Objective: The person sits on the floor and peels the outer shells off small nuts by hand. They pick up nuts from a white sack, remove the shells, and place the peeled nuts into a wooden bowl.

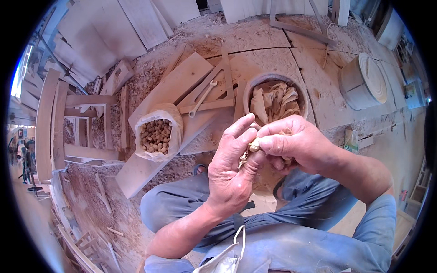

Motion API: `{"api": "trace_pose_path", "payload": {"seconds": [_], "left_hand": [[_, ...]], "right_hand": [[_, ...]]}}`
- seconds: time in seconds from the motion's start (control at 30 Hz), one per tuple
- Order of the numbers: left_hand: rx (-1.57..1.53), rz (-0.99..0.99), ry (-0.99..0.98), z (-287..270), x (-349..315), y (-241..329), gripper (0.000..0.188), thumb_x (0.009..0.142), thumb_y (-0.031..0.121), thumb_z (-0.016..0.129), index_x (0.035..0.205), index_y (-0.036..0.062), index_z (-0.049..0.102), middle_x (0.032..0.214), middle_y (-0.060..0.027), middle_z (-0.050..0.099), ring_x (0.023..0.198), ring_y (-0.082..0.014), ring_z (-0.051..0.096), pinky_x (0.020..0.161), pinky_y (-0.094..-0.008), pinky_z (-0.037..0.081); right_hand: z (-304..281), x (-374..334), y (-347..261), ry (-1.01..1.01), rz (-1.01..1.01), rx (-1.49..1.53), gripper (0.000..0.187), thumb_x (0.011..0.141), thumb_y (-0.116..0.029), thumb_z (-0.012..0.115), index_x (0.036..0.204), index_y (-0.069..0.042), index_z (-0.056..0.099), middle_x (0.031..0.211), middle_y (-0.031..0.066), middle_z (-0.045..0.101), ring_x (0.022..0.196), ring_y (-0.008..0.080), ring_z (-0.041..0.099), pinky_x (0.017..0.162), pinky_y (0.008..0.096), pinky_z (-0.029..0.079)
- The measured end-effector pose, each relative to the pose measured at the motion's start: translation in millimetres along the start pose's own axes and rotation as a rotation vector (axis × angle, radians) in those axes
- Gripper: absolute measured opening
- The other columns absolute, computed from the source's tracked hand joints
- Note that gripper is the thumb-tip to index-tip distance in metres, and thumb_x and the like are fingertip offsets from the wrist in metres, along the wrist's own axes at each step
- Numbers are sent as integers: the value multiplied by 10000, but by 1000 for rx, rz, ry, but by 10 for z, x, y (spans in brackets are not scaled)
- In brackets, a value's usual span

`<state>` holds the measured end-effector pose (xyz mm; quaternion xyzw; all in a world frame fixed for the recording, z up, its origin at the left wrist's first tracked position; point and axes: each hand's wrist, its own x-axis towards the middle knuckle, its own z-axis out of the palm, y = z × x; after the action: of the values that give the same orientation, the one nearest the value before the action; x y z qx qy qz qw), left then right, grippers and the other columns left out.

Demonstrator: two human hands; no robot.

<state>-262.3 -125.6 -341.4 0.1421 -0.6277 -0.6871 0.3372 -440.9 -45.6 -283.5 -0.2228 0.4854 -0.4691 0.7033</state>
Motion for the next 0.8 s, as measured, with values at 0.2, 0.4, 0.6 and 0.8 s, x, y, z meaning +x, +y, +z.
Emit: {"api": "trace_pose_path", "payload": {"seconds": [0.2, 0.4, 0.6, 0.8], "left_hand": [[120, 43, -51, -27, 23, -2, 480, 989, 33, 618, 1454, 111, 528, 1535, -208, 400, 1352, -264, 490, 1066, -365, 460], [330, 112, -117, -15, 37, 108, 690, 917, 153, 729, 1495, -17, 393, 1533, -317, 345, 1399, -423, 420, 1140, -464, 356], [460, -133, -246, 113, 11, 224, 1030, 819, 111, 774, 1550, -98, 79, 1562, -350, 242, 1383, -488, 398, 1137, -473, 362], [623, 19, -323, 56, 19, 143, 888, 823, 56, 729, 1519, -115, 204, 1473, -345, 395, 1316, -484, 475, 1106, -466, 397]], "right_hand": [[43, 6, 10, 109, -77, -63, 251, 981, -265, 672, 1033, -21, 699, 737, -8, 619, 634, 48, 549, 547, 218, 449], [56, -16, -8, 114, -208, -133, 238, 993, -242, 661, 1044, -14, 705, 769, -24, 608, 689, 41, 547, 600, 218, 459], [40, 35, 103, 153, -251, -156, 303, 969, -311, 694, 1004, -10, 681, 723, -4, 599, 650, 65, 554, 558, 220, 427], [41, 33, 124, 295, -631, -636, 126, 906, -119, 714, 905, 7, 701, 752, -1, 651, 690, 39, 554, 599, 228, 429]]}}
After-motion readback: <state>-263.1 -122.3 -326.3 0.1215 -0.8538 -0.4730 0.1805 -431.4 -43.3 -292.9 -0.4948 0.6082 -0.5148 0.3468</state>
